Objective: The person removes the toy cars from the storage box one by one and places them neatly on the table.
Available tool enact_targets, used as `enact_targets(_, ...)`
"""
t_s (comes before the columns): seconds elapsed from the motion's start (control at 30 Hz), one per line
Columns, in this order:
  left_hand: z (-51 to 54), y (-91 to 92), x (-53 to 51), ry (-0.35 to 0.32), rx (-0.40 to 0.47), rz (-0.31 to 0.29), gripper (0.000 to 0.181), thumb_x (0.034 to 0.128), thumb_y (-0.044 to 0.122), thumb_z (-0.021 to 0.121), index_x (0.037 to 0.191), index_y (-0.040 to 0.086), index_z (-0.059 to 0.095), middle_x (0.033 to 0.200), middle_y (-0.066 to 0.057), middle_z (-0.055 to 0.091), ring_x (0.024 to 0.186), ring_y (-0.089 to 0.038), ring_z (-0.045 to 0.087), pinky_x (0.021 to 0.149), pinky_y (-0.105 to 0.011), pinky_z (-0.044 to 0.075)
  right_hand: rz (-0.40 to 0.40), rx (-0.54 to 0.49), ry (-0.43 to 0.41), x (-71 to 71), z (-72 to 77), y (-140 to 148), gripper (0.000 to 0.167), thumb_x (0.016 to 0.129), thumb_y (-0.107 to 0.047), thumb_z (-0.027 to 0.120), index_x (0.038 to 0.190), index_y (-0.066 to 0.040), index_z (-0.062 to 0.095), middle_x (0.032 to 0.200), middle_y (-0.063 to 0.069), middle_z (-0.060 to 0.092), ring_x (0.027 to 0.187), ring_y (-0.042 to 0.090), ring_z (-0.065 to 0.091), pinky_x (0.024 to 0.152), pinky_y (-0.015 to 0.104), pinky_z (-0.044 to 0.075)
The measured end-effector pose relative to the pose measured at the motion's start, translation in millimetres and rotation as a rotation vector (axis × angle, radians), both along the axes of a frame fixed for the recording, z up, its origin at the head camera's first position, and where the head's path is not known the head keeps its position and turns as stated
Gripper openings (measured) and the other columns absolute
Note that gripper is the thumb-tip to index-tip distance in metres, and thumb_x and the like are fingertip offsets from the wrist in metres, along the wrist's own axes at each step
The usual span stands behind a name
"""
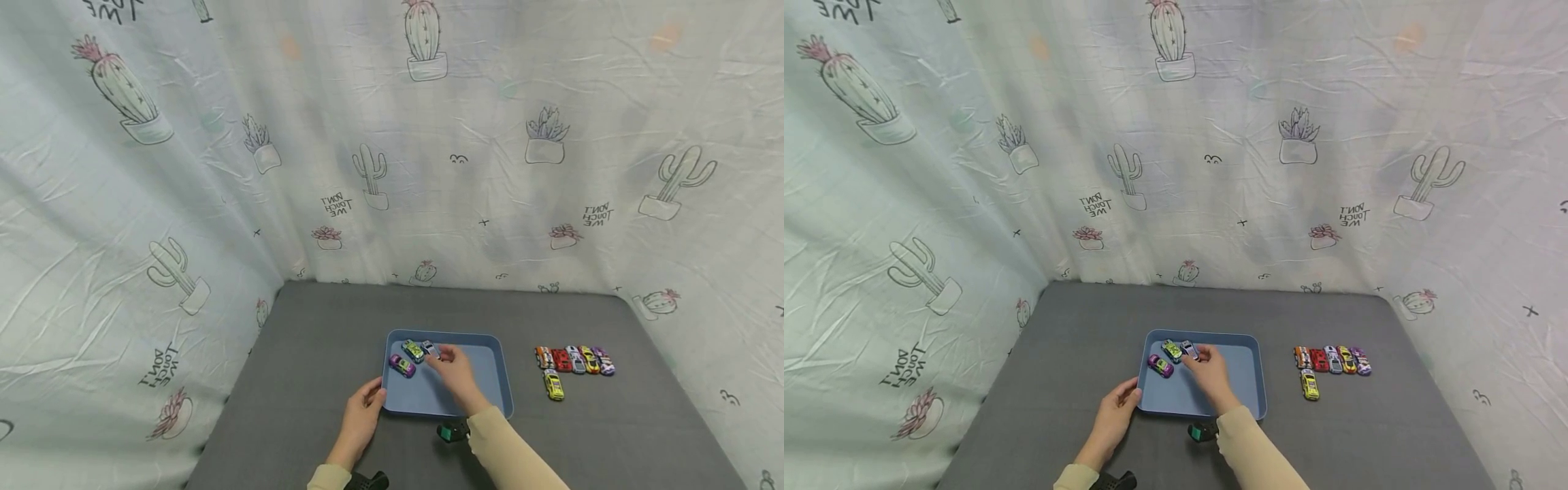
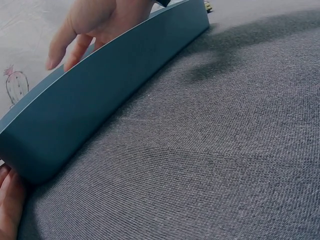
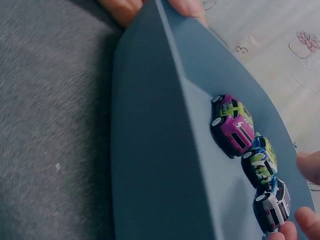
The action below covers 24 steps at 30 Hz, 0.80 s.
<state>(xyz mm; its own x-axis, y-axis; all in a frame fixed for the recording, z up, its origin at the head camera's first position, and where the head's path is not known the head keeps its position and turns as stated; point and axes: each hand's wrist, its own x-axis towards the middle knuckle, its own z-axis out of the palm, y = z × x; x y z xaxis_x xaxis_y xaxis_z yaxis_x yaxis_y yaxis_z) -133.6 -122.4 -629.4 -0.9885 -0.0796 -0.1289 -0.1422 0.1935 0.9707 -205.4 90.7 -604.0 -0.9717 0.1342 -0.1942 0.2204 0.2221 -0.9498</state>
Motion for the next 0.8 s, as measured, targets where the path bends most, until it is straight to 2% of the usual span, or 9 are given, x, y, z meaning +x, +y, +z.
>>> enact_targets(0.33, -1.3, -0.2, 1.4, 0.006, -0.006, 0.005, 0.038, 0.0993, 0.025, 0.057, 0.132, 0.006, 0.057, 0.12, -0.01, 0.063, 0.109, -0.023, 0.059, 0.093, -0.042, 0.049, -0.079, 0.077, -0.024, -3.9, -10.9, -7, 0.042, 0.082, -0.015, 0.077, 0.115, 0.004, 0.059, 0.1, 0.014, 0.059, 0.09, 0.026, 0.054, 0.073, 0.036, 0.048)
enact_targets(0.8, -0.5, 0.3, 1.5, -0.005, 0.001, -0.001, 0.039, 0.0996, 0.026, 0.057, 0.133, 0.006, 0.056, 0.122, -0.011, 0.062, 0.112, -0.026, 0.058, 0.094, -0.044, 0.048, -0.092, 0.16, -0.001, -4.1, -10.7, -10, 0.034, 0.083, -0.013, 0.075, 0.108, 0.004, 0.06, 0.092, 0.011, 0.056, 0.083, 0.023, 0.053, 0.068, 0.034, 0.047)
